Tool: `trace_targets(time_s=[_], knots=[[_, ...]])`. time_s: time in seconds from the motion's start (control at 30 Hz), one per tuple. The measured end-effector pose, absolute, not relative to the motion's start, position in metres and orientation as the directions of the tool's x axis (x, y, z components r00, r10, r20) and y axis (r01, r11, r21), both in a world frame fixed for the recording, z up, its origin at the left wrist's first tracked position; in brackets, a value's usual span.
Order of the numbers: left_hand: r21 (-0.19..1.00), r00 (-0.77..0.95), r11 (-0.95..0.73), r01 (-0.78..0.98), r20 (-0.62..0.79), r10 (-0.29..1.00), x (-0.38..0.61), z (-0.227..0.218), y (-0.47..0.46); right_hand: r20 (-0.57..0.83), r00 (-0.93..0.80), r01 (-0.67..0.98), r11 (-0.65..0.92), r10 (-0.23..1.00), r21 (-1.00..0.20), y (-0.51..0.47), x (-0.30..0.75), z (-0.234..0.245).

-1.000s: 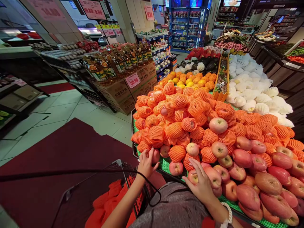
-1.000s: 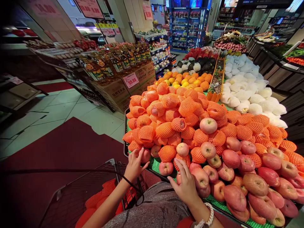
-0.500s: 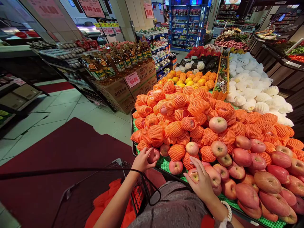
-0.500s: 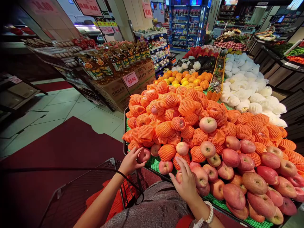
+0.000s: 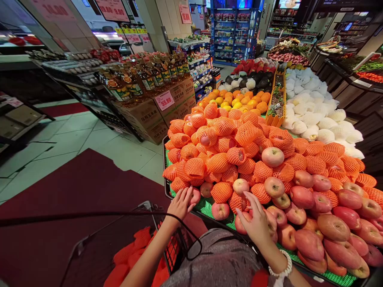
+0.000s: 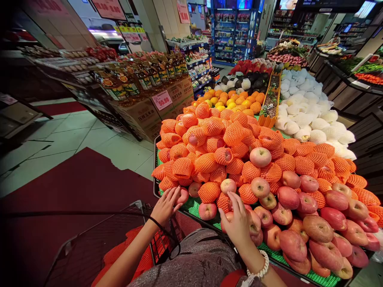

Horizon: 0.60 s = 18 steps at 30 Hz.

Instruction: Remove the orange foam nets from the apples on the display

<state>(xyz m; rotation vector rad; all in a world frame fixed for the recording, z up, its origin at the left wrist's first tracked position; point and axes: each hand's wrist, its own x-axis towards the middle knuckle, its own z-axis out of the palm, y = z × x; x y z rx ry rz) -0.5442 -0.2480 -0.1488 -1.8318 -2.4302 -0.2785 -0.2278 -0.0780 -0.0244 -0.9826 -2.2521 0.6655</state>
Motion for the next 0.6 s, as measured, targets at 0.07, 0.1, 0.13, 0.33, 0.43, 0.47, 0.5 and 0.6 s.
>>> trace_targets(time_s=[0.07,0.1,0.13,0.33,0.43,0.47,0.5,0.6], knots=[[0.051,-0.290,0.287,0.957,0.237,0.927,-0.540,-0.156,-0.251,0.312,-0.564,0.523,0.623,0.765,-0.581,-0.065,-0.232,-0.020],[0.040,-0.297,0.297,0.954,0.260,0.919,-0.537,-0.155,-0.251,0.302,-0.575,0.552,0.633,0.760,-0.543,-0.057,-0.235,-0.018],[0.037,-0.305,0.307,0.951,0.274,0.912,-0.533,-0.151,-0.248,0.279,-0.588,0.584,0.637,0.759,-0.502,-0.049,-0.239,-0.016],[0.233,-0.323,0.265,0.935,0.261,0.910,-0.474,-0.100,-0.193,-0.011,-0.601,0.775,0.579,0.799,-0.255,-0.020,-0.269,-0.015],[0.329,-0.237,0.151,0.932,0.238,0.942,-0.442,-0.090,-0.161,-0.042,-0.585,0.803,0.571,0.810,-0.174,-0.017,-0.275,-0.020],[0.336,-0.230,0.145,0.931,0.229,0.946,-0.434,-0.090,-0.152,-0.035,-0.585,0.801,0.570,0.811,-0.180,-0.016,-0.274,-0.020],[0.334,-0.237,0.157,0.929,0.212,0.948,-0.428,-0.091,-0.144,-0.033,-0.584,0.799,0.568,0.811,-0.198,-0.016,-0.272,-0.020],[0.324,-0.278,0.222,0.920,0.139,0.951,-0.420,-0.092,-0.126,-0.049,-0.561,0.804,0.529,0.827,-0.270,-0.017,-0.261,-0.016]])
